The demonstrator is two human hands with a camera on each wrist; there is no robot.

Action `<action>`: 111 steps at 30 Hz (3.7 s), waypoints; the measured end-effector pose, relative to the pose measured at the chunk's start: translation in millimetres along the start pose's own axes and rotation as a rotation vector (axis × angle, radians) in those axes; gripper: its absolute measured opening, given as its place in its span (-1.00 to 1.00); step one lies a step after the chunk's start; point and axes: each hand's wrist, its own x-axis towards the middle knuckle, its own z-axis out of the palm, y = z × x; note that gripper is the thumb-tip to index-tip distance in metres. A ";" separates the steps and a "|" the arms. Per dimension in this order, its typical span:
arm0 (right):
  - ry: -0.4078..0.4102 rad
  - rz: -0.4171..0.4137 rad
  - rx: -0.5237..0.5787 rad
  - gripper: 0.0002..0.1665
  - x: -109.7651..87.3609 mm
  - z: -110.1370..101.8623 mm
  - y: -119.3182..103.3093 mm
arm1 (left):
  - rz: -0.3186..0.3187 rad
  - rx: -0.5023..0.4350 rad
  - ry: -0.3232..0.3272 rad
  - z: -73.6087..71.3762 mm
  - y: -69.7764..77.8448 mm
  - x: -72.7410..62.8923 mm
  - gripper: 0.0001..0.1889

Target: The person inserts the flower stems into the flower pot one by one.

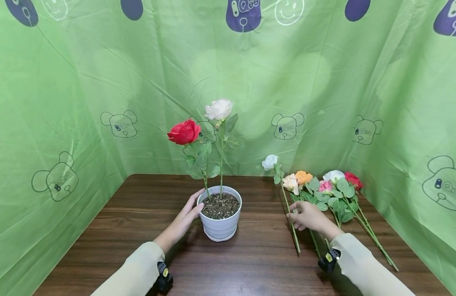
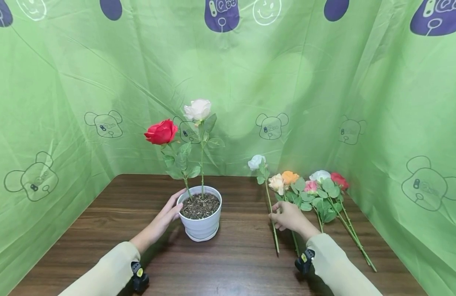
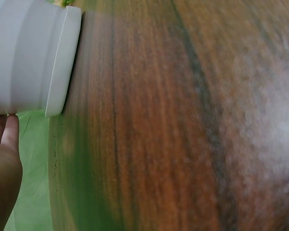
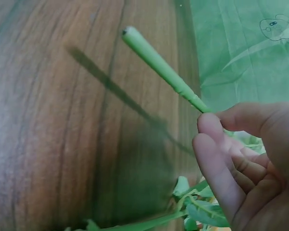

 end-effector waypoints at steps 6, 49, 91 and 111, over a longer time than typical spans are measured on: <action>0.043 -0.088 0.051 -0.63 1.4 -4.2 -10.3 | 0.001 0.002 -0.005 -0.2 -0.5 0.3 -0.46; 0.260 -0.550 0.170 -0.87 16.7 3.8 -101.1 | 0.007 0.004 0.000 0.6 1.7 0.2 -0.46; 0.158 -0.790 0.241 -0.77 34.9 82.3 -199.2 | -0.009 0.006 -0.013 -0.7 0.5 1.9 -0.46; 0.153 -0.819 0.126 -0.78 43.1 111.1 -200.4 | -0.008 0.002 -0.018 0.6 0.8 1.5 -0.47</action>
